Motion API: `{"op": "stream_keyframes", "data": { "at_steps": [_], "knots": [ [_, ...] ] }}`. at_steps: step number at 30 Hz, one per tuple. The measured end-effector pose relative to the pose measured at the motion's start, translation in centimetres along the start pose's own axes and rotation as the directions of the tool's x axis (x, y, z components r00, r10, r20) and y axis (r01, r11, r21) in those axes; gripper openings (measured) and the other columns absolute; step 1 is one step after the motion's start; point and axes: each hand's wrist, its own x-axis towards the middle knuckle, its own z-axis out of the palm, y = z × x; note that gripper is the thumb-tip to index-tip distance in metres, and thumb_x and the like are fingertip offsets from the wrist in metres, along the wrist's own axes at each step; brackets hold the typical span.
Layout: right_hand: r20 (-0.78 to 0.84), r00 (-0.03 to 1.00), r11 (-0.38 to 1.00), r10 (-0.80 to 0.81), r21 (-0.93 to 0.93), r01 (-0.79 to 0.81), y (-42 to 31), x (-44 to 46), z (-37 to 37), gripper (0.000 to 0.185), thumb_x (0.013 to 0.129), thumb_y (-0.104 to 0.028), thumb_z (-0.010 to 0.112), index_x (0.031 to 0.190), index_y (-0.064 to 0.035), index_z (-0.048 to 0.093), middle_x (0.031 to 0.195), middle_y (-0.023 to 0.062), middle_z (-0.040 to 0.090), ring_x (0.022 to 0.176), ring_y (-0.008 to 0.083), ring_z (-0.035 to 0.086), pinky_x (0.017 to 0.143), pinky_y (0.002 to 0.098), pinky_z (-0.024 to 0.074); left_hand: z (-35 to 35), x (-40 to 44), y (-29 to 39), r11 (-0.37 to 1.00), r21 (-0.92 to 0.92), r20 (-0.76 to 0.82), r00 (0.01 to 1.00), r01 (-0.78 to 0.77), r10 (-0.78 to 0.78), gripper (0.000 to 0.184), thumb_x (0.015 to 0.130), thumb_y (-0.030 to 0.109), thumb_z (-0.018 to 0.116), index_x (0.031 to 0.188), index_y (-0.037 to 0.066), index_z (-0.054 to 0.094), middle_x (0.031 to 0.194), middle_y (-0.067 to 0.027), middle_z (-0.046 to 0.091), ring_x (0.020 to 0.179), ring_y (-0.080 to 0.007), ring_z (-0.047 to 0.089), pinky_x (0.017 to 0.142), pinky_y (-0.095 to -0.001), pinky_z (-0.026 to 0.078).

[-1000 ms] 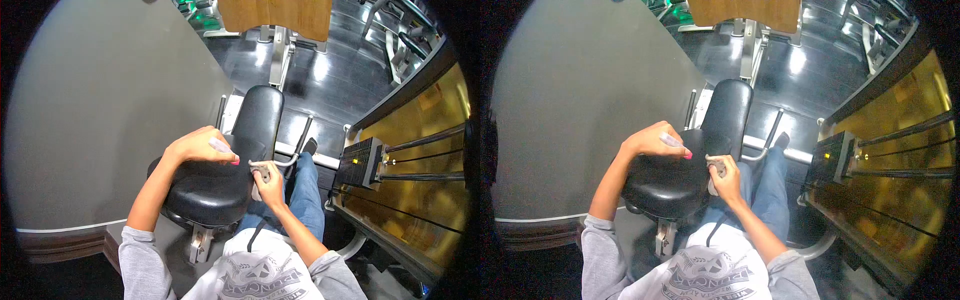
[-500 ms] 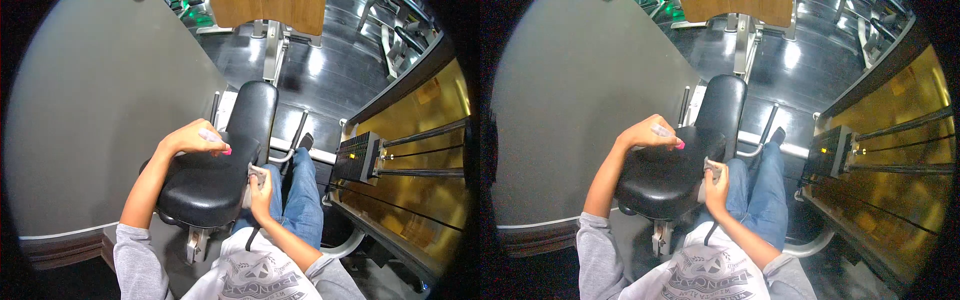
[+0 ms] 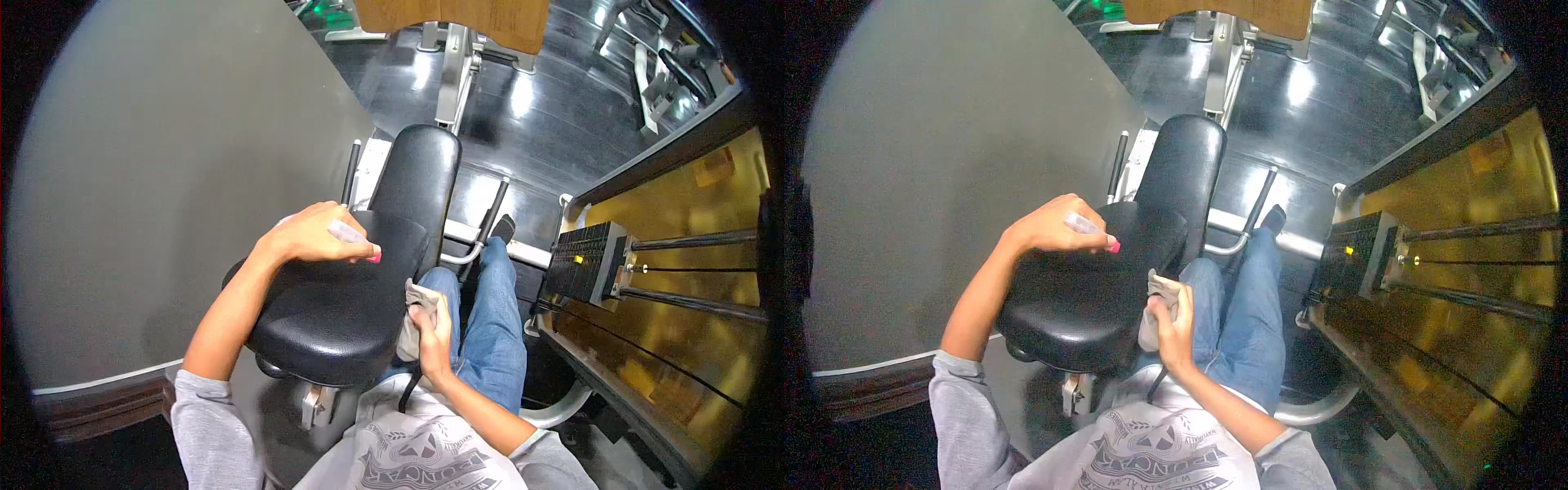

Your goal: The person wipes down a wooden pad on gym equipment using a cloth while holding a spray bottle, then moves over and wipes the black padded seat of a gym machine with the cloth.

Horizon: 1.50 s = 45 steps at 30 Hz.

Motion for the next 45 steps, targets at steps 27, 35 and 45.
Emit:
{"op": "stream_keyframes", "data": {
  "at_steps": [27,35,45],
  "knots": [
    [0.680,0.730,0.829,-0.067,-0.369,0.420,-7.3,9.0,-1.5,0.030,0.076,-0.012,0.067,0.105,-0.0034,0.069,0.105,0.0135,0.068,0.100,0.0286,0.067,0.088,0.0365,0.0522,-5.1,0.0,-1.6,0.985,0.016,0.014,0.985,0.170,-0.171,0.043,0.083,0.052,0.063,0.083,0.012,0.079,0.069,-0.0055,0.071,0.068,-0.0213,0.070,0.069,-0.0345,0.053],
    [0.711,0.703,0.748,0.027,-0.480,0.457,-4.5,14.2,-1.4,0.029,0.074,-0.016,0.067,0.100,-0.0045,0.073,0.098,0.0135,0.071,0.091,0.0274,0.070,0.083,0.0366,0.0541,-4.2,1.7,-5.8,0.978,-0.046,-0.037,0.978,0.203,-0.205,0.048,0.084,0.049,0.064,0.071,0.004,0.074,0.062,-0.0052,0.068,0.060,-0.0154,0.064,0.061,-0.0313,0.048],
    [0.911,0.406,0.851,0.073,-0.269,0.450,-9.0,13.2,2.8,0.029,0.073,-0.018,0.065,0.098,-0.0052,0.073,0.094,0.0115,0.070,0.090,0.0278,0.069,0.085,0.0377,0.0539,-4.9,0.4,-8.4,0.941,-0.302,-0.070,0.981,0.154,-0.183,0.043,0.085,0.042,0.065,0.068,0.003,0.073,0.062,-0.0064,0.068,0.061,-0.0173,0.065,0.064,-0.0313,0.051]
  ]
}}
